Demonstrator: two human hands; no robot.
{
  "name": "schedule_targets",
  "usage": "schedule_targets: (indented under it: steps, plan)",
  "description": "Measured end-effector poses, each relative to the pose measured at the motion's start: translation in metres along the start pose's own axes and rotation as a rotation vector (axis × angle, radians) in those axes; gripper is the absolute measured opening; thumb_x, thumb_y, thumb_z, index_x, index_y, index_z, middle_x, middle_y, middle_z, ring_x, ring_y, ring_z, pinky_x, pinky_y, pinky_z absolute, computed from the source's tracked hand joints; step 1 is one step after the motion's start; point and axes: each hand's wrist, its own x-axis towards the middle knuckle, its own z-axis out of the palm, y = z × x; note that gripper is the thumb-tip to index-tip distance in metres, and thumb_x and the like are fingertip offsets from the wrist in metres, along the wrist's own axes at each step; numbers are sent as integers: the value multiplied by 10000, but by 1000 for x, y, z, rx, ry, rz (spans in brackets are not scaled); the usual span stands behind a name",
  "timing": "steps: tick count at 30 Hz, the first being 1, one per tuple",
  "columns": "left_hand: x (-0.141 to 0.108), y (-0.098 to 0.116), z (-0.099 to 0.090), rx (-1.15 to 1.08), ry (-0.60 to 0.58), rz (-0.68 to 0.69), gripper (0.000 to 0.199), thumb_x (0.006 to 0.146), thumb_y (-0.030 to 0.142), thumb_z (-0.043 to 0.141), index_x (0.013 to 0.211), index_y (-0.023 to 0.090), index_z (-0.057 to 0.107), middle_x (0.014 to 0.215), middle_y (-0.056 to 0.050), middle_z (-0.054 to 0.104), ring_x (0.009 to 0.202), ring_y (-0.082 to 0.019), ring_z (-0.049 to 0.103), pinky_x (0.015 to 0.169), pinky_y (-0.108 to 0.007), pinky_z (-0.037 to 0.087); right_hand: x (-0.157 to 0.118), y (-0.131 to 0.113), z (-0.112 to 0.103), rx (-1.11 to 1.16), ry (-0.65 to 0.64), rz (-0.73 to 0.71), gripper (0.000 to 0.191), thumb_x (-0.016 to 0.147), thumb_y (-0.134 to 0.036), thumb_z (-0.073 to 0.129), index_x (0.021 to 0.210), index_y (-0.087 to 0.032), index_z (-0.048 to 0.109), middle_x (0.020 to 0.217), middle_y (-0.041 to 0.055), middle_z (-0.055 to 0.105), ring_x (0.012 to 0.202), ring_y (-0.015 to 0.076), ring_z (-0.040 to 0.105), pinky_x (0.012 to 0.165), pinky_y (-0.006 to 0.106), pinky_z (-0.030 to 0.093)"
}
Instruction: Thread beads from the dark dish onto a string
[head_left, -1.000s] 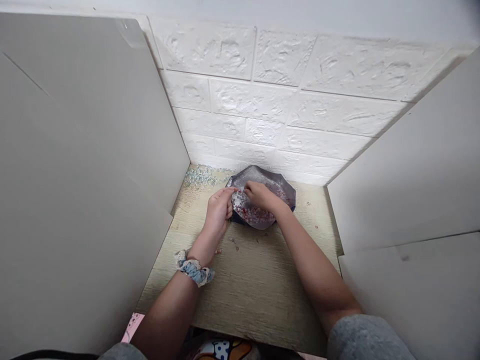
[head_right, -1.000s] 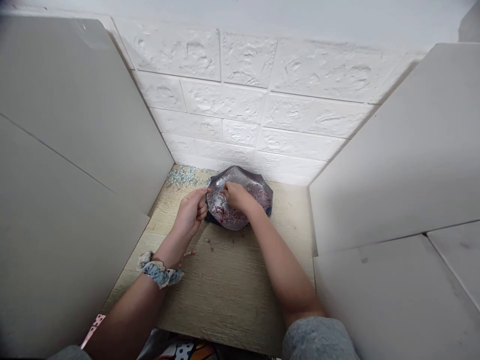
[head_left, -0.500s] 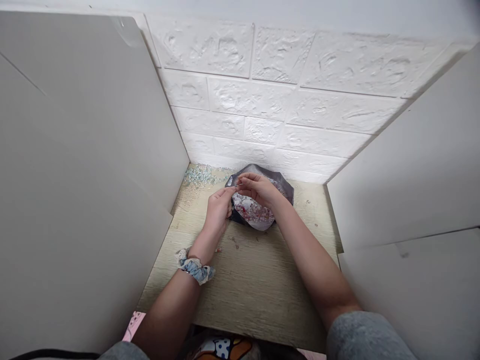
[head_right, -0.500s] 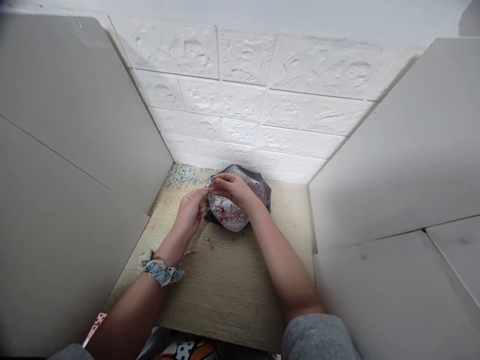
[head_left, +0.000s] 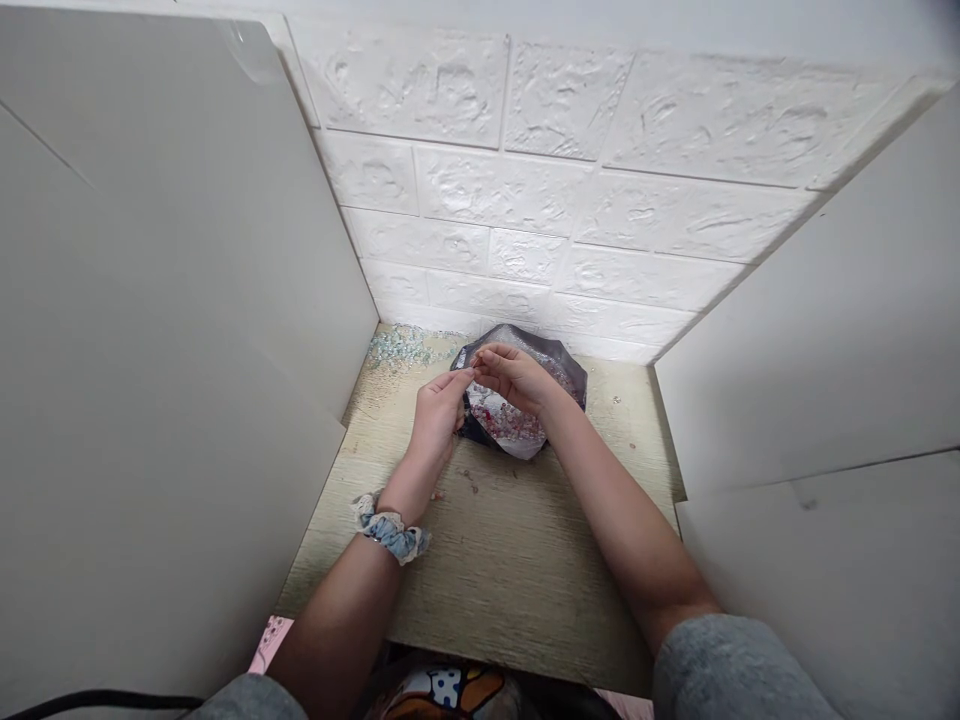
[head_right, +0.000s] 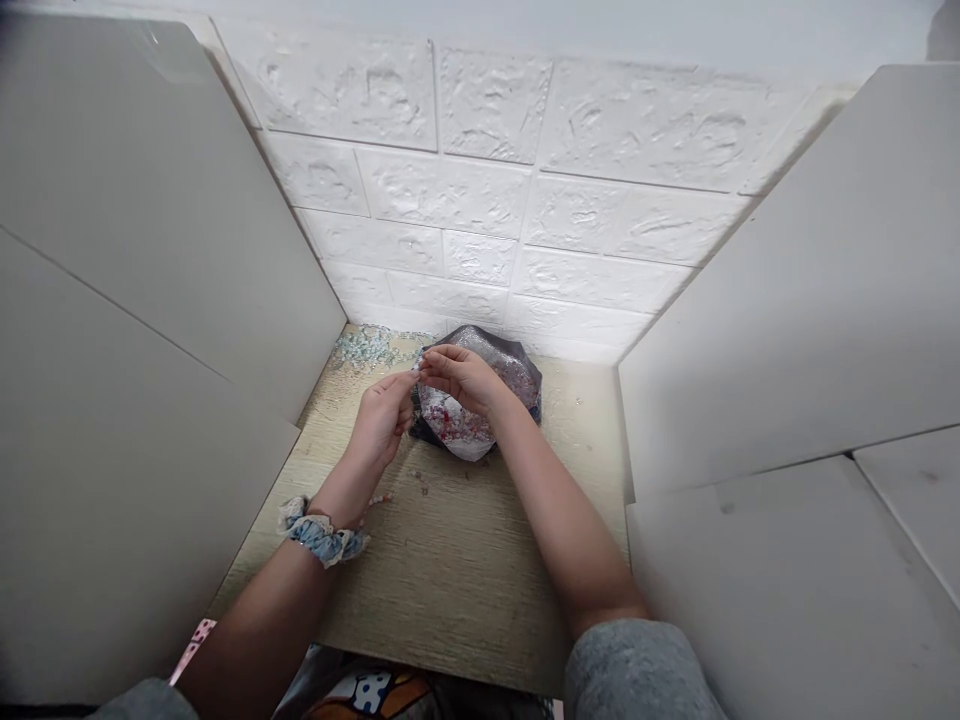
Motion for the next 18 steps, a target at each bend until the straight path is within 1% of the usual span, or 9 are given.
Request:
schedule_targets:
  steps: [8,12,18]
  plan:
    - [0,-1,0,-3,3,2,231,642,360,647,696,141,596,366,113,249,324,-28,175,347,-192,96,2,3,-3,53,-21,-15,174,634,-211,754,712,-168,605,752,1,602,715,89,566,766,229,490]
    - [0,0,0,-2,-7,-1,220,643,344,647,695,137,592,368,113,253,326,-25,180,346,-187,106,2,4,-3,47,-18,-15,139,666,-175,724,745,-175,611,774,4,603,723,88,571,790,248,487]
    - [0,1,-1,-6,-6,-5,223,637,349,652,679,139,589,368,113,249,326,-21,174,346,-185,102,2,6,-1,72,-11,-17,121,686,-153,694,742,-176,590,768,-10,592,722,72,560,783,220,471]
